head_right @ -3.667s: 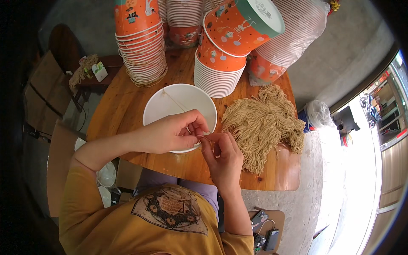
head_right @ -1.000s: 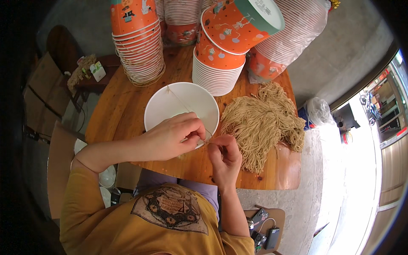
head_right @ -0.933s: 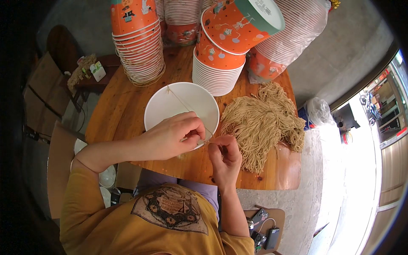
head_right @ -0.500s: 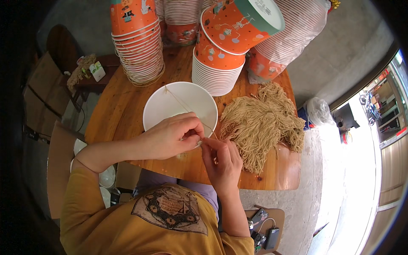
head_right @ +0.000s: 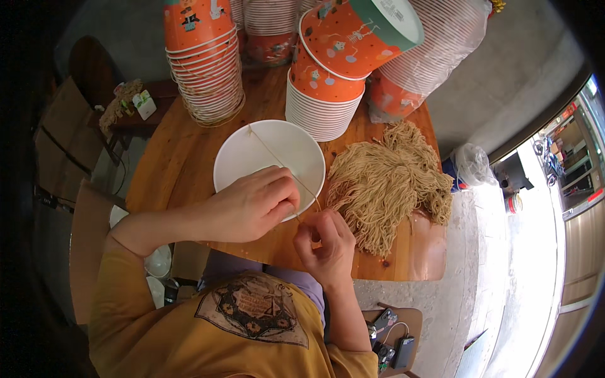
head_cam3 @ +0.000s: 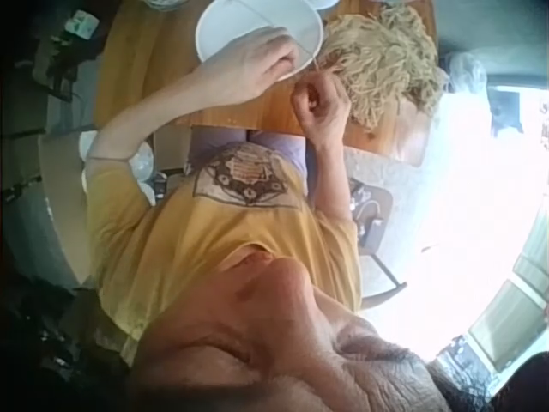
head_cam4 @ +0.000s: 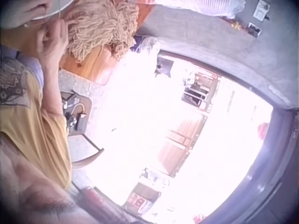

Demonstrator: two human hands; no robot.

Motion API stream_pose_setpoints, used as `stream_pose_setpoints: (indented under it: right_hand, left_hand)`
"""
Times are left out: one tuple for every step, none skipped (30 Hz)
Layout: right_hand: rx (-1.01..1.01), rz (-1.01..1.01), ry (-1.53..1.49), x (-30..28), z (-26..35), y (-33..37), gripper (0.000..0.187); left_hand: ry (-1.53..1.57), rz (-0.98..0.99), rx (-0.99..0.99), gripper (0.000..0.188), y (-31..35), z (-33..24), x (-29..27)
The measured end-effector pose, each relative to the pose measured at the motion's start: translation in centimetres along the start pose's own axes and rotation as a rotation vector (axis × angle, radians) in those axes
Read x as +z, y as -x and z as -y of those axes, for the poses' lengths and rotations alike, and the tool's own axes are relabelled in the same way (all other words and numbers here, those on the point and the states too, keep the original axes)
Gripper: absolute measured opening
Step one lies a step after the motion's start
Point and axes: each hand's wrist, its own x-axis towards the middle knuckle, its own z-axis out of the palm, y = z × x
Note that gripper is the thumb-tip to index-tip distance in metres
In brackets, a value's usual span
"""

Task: Tying string handles to paper buckets for packaging.

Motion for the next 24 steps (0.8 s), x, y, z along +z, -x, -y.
stream_pose_setpoints:
  right_hand:
    - [0.092,0.014,-0.056,0.0,0.3,0.0,0.016]
    - [0.183,0.028,-0.112,0.0,0.6,0.1,0.016]
    - [0.183,0.029,-0.113,0.1,0.9,0.1,0.016]
    - [0.197,0.021,-0.082,0.2,1.1,0.1,0.016]
    - [0.210,0.014,-0.052,0.3,1.2,0.2,0.016]
    - [0.211,0.013,-0.052,0.4,1.2,0.3,0.016]
    - [0.179,-0.020,-0.015,0.6,1.2,0.5,0.017]
    - [0.148,-0.053,0.022,0.7,1.1,0.6,0.018]
    - [0.149,-0.053,0.023,0.8,1.1,0.7,0.018]
    - [0.110,-0.071,0.018,0.9,1.0,0.6,0.017]
    - [0.071,-0.090,0.013,0.9,1.0,0.6,0.016]
    - [0.071,-0.090,0.013,0.9,0.9,0.8,0.016]
    - [0.063,-0.066,0.028,0.8,0.9,1.1,0.016]
    - [0.055,-0.042,0.042,0.8,0.9,1.3,0.016]
    - [0.053,-0.042,0.043,0.7,0.9,1.3,0.016]
    - [0.070,-0.024,0.033,0.8,1.0,1.4,0.016]
    - [0.087,-0.005,0.022,0.7,1.2,1.5,0.016]
    - [0.086,-0.005,0.022,0.5,1.3,1.2,0.016]
    - [0.089,0.046,0.009,0.2,1.6,0.7,0.016]
    - [0.093,0.098,-0.004,-0.1,1.7,0.3,0.016]
    - [0.092,0.095,-0.001,-0.8,1.6,0.2,0.016]
    - [0.055,0.120,0.030,-1.7,1.4,0.0,0.016]
    - [0.018,0.145,0.061,-2.5,1.2,-0.2,0.016]
    - [0.062,0.132,0.078,-3.1,1.6,-0.5,0.017]
  left_hand:
    - [0.013,0.001,-0.016,0.008,-0.1,0.0,-0.2]
    - [0.025,0.002,-0.031,0.008,-0.2,-0.1,-0.3]
    - [0.025,0.001,-0.032,0.008,-0.1,-0.2,-0.4]
    - [0.048,0.011,-0.056,0.009,-0.1,-0.3,-0.5]
    - [0.071,0.021,-0.081,0.009,-0.1,-0.3,-0.6]
    - [0.071,0.021,-0.081,0.009,-0.1,-0.4,-0.6]
    - [0.085,0.028,-0.091,0.009,-0.1,-0.5,-0.7]
    - [0.098,0.035,-0.102,0.009,-0.1,-0.6,-0.7]
    - [0.099,0.036,-0.102,0.009,-0.1,-0.6,-0.7]
    - [0.083,0.033,-0.080,0.009,-0.1,-0.6,-0.7]
    - [0.068,0.030,-0.058,0.009,0.0,-0.6,-0.8]
    - [0.068,0.031,-0.058,0.009,0.1,-0.5,-0.7]
    - [0.012,-0.013,-0.021,0.008,0.2,-0.3,-0.5]
    - [-0.044,-0.056,0.017,0.009,0.3,-0.1,-0.4]
    - [-0.044,-0.057,0.018,0.009,0.4,0.1,-0.2]
    - [-0.080,-0.061,0.028,0.009,0.5,0.3,-0.1]
    - [-0.116,-0.065,0.039,0.010,0.6,0.3,0.0]
    - [-0.117,-0.066,0.039,0.010,0.6,0.4,-0.2]
    - [-0.091,-0.063,0.006,0.011,0.5,0.5,-0.7]
    - [-0.065,-0.060,-0.027,0.012,0.5,0.5,-1.1]
    - [-0.022,-0.037,-0.079,0.016,0.7,0.2,-1.4]
    - [-0.021,-0.037,-0.076,0.016,0.9,-0.3,-1.9]
    - [-0.017,0.051,-0.130,0.018,1.1,-0.7,-2.5]
    - [-0.014,0.140,-0.187,0.021,1.4,-1.0,-2.8]
